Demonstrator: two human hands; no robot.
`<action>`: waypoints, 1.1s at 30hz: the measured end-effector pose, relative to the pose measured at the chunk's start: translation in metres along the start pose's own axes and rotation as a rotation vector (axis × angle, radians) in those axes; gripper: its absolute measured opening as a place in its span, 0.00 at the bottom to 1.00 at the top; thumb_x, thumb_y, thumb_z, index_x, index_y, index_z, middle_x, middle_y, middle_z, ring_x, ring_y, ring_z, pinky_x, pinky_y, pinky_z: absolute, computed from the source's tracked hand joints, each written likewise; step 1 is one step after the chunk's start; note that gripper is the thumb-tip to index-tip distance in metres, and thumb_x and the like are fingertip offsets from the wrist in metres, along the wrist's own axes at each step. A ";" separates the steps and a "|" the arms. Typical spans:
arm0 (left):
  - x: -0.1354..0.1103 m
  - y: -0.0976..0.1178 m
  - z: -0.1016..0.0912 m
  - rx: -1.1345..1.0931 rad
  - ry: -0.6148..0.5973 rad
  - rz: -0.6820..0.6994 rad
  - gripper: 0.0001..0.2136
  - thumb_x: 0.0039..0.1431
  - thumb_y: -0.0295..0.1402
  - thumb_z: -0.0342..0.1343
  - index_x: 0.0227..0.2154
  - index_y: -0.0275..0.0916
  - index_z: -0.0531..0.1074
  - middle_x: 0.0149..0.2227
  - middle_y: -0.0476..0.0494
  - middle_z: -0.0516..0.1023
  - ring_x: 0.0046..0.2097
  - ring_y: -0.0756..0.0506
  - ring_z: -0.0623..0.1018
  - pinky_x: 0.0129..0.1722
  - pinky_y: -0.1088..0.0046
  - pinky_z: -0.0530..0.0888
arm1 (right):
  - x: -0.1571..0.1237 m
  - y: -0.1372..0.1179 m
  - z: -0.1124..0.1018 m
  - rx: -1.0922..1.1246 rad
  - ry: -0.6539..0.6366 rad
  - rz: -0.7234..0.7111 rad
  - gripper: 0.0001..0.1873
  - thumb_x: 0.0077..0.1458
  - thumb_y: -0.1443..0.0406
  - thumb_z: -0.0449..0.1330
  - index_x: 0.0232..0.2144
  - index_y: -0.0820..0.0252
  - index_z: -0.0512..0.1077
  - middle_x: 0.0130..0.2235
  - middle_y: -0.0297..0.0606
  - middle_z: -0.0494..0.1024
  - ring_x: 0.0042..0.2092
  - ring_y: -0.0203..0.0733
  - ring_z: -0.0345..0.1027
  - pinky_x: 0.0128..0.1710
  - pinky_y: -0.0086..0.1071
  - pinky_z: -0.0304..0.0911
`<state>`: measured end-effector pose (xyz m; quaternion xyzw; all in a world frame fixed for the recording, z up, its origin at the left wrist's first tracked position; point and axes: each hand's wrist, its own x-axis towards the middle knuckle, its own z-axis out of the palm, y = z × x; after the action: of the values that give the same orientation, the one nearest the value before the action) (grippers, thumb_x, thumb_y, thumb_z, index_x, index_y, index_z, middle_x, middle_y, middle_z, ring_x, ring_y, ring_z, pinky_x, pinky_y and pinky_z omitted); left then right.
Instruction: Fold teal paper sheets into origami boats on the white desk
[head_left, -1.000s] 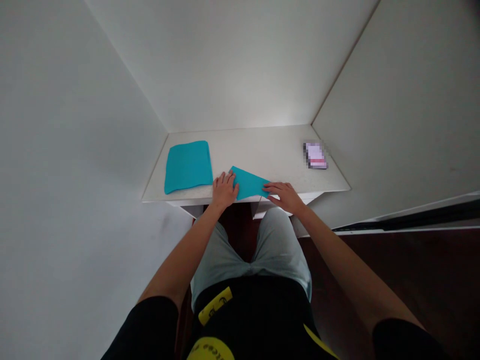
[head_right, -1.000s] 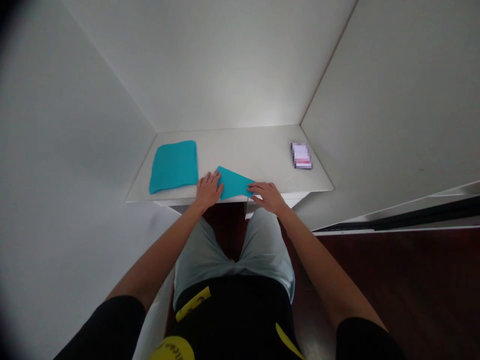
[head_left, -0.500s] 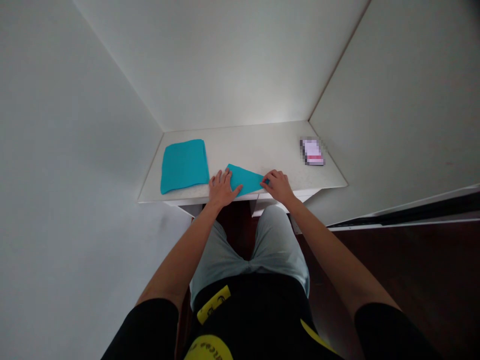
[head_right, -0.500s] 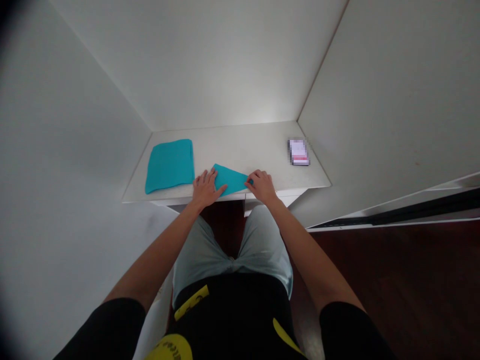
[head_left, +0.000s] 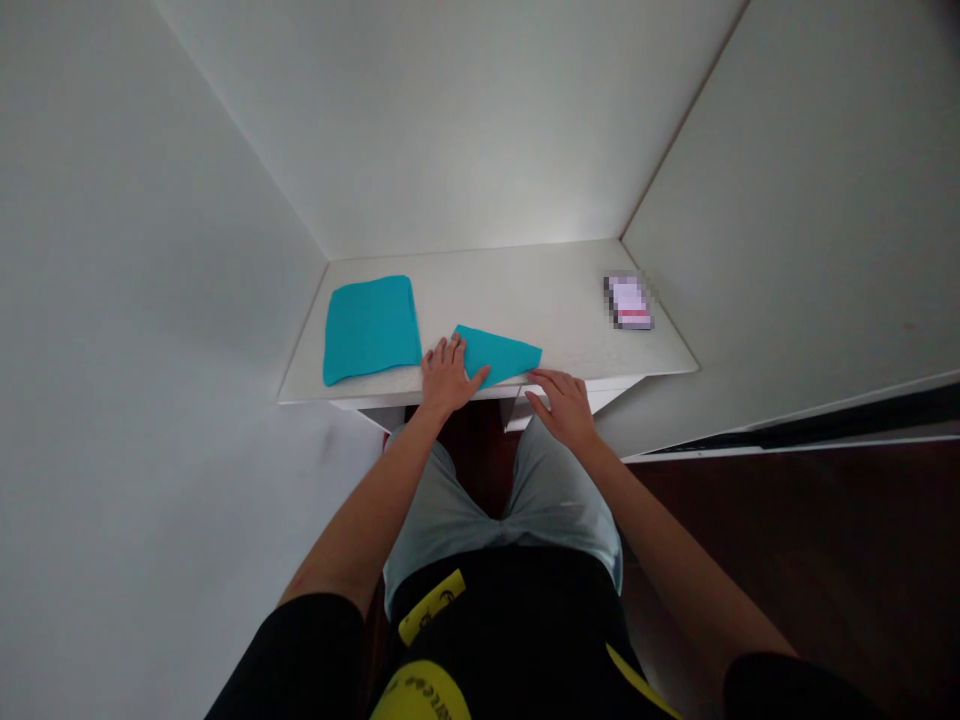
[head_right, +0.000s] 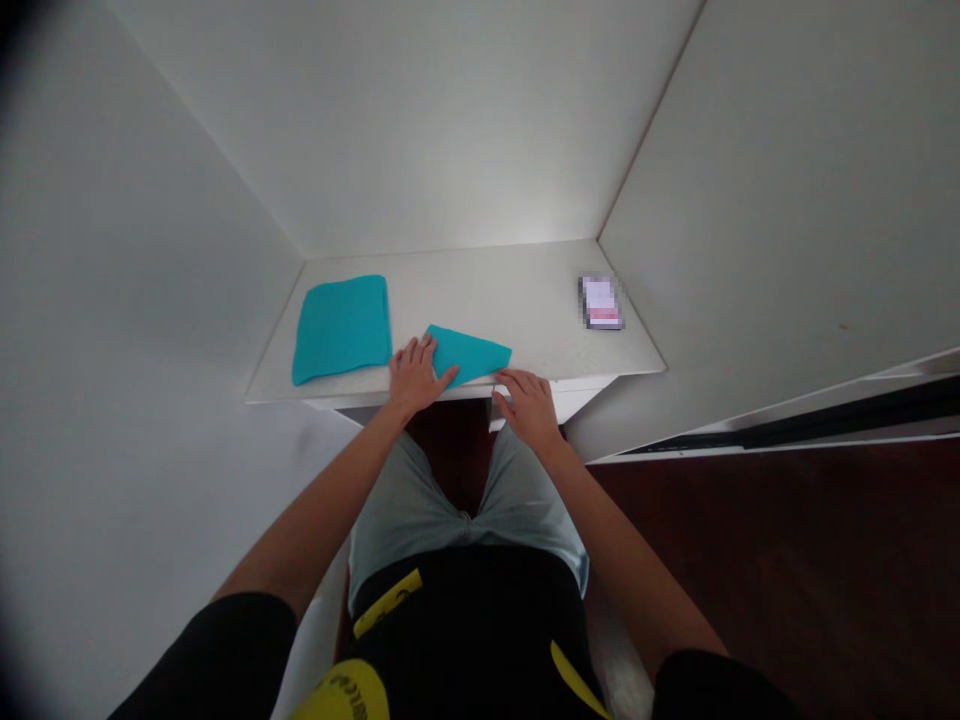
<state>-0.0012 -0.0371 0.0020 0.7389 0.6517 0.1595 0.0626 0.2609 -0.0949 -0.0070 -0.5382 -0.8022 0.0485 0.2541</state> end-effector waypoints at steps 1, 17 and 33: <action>0.000 0.000 0.000 -0.002 0.005 0.002 0.35 0.71 0.56 0.52 0.75 0.45 0.62 0.78 0.37 0.58 0.78 0.28 0.57 0.75 0.42 0.53 | 0.002 0.000 0.002 -0.003 -0.018 -0.015 0.23 0.77 0.53 0.50 0.64 0.50 0.74 0.65 0.44 0.79 0.65 0.55 0.69 0.63 0.50 0.59; 0.002 -0.015 -0.007 -0.133 0.095 -0.022 0.12 0.75 0.40 0.54 0.46 0.45 0.82 0.58 0.38 0.80 0.61 0.37 0.77 0.64 0.53 0.69 | 0.077 0.060 0.010 -0.002 -0.089 0.137 0.12 0.69 0.55 0.61 0.46 0.51 0.83 0.56 0.46 0.82 0.56 0.58 0.74 0.54 0.51 0.69; 0.066 -0.039 -0.023 -0.136 -0.352 0.026 0.28 0.52 0.40 0.75 0.57 0.44 0.78 0.53 0.38 0.79 0.55 0.35 0.80 0.56 0.58 0.78 | 0.157 0.095 -0.010 -0.004 -0.522 -0.159 0.30 0.51 0.59 0.78 0.57 0.53 0.80 0.57 0.50 0.79 0.58 0.62 0.71 0.59 0.52 0.67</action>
<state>-0.0383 0.0307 0.0217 0.7579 0.6087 0.0723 0.2232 0.2994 0.0815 0.0244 -0.4431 -0.8804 0.1638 0.0404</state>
